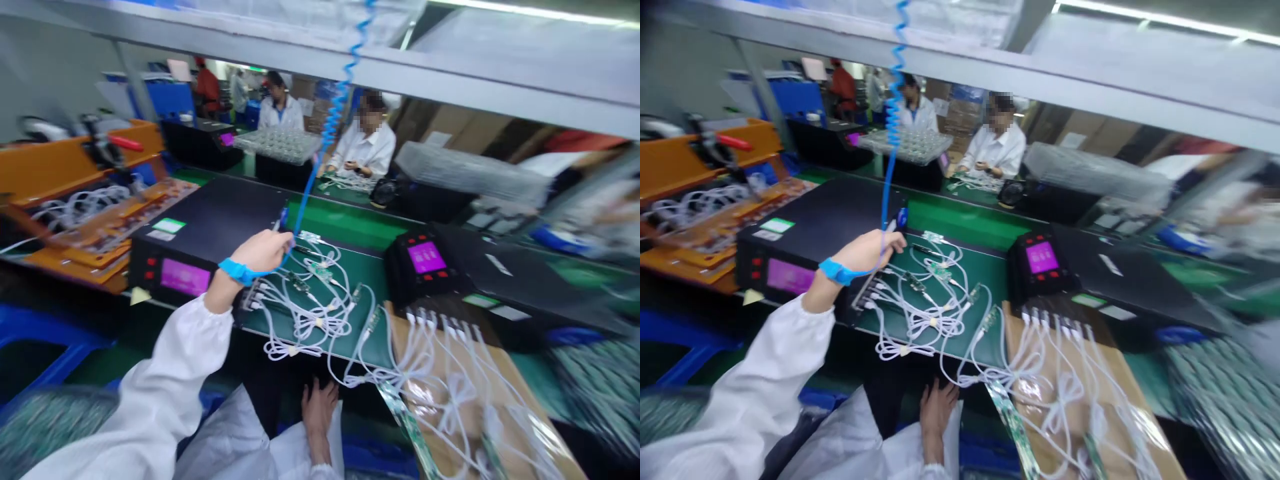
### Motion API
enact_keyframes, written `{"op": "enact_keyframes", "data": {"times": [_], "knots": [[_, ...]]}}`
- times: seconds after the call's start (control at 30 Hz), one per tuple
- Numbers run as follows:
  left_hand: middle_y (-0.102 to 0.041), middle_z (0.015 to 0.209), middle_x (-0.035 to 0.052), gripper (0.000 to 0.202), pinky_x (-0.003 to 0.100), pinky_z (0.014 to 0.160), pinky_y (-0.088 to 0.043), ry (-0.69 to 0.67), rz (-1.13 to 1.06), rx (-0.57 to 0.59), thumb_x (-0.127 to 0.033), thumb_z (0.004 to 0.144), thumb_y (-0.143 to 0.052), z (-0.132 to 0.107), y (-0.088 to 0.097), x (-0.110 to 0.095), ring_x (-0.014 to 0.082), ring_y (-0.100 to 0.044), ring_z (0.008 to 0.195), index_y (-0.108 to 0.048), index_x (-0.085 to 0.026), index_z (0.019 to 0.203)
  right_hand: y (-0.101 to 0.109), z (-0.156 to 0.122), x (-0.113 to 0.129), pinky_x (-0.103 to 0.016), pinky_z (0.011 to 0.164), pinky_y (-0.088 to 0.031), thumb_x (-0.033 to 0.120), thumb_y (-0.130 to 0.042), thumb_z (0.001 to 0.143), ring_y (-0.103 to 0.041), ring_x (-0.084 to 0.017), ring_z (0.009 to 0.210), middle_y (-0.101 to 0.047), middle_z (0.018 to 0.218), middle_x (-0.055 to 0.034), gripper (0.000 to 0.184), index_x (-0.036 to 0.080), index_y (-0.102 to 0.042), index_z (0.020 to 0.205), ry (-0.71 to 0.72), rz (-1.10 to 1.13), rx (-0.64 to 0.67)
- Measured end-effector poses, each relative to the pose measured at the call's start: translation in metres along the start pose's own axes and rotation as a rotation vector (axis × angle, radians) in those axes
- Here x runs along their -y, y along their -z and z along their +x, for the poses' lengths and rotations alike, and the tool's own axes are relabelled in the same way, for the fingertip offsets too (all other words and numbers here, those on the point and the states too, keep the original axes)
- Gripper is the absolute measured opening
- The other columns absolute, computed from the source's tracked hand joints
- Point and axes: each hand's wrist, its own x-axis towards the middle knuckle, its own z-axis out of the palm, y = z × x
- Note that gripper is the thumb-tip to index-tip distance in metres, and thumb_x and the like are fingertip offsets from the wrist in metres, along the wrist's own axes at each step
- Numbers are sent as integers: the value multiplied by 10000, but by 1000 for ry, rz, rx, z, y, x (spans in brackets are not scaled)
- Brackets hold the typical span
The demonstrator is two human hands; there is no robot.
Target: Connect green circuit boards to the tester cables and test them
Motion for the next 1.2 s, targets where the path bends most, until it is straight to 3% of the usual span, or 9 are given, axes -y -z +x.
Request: {"op": "enact_keyframes", "data": {"times": [0.07,0.17,0.3,0.57,0.73,0.97,1.2], "knots": [[-798,1061,107,388,353,891,-573,-32,-12,-1,-56,873,-416,1,-1,3,249,-764,970,-687,-153,1133,3,0,1,-621,1164,-334,283,-519,1008,-509,-469,1407,-530,1490,-319,453,142,-687,1403,-11,77,26],[-802,1109,32,363,298,935,-545,-33,10,4,-120,895,-423,6,-4,13,203,-750,1035,-667,-211,1148,4,1,3,-657,1188,-300,252,-541,989,-453,-469,1464,-507,1539,-291,438,163,-697,1388,-52,206,-3],[-803,1093,-43,321,280,880,-546,9,28,11,-216,935,-385,9,-9,23,180,-749,996,-625,-286,1138,0,1,3,-658,1226,-266,268,-588,976,-371,-452,1531,-444,1616,-242,436,210,-695,1395,-112,304,-48],[-791,1130,-31,333,317,902,-540,4,65,-3,-246,984,-297,5,-10,20,194,-734,1057,-572,-287,1166,5,0,3,-667,1228,-265,270,-604,972,-357,-458,1538,-424,1629,-252,430,192,-704,1383,-112,357,-48],[-789,1162,-10,339,357,951,-542,12,58,24,-243,974,-327,7,-13,28,215,-728,1071,-575,-272,1203,9,-1,3,-649,1230,-274,275,-598,977,-363,-445,1538,-439,1622,-244,425,193,-706,1380,-110,373,-53],[-795,1122,-81,291,325,956,-551,24,51,14,-254,956,-376,8,-11,29,183,-733,1049,-582,-325,1149,9,-1,4,-625,1232,-274,237,-580,976,-369,-448,1534,-437,1612,-268,443,201,-688,1404,-105,330,-47],[-806,1082,40,355,331,933,-570,-23,20,-1,-109,883,-437,5,-9,19,208,-759,1016,-669,-206,1133,11,-1,1,-639,1167,-335,252,-504,993,-493,-448,1432,-523,1518,-294,446,144,-698,1379,-51,144,4]]}}
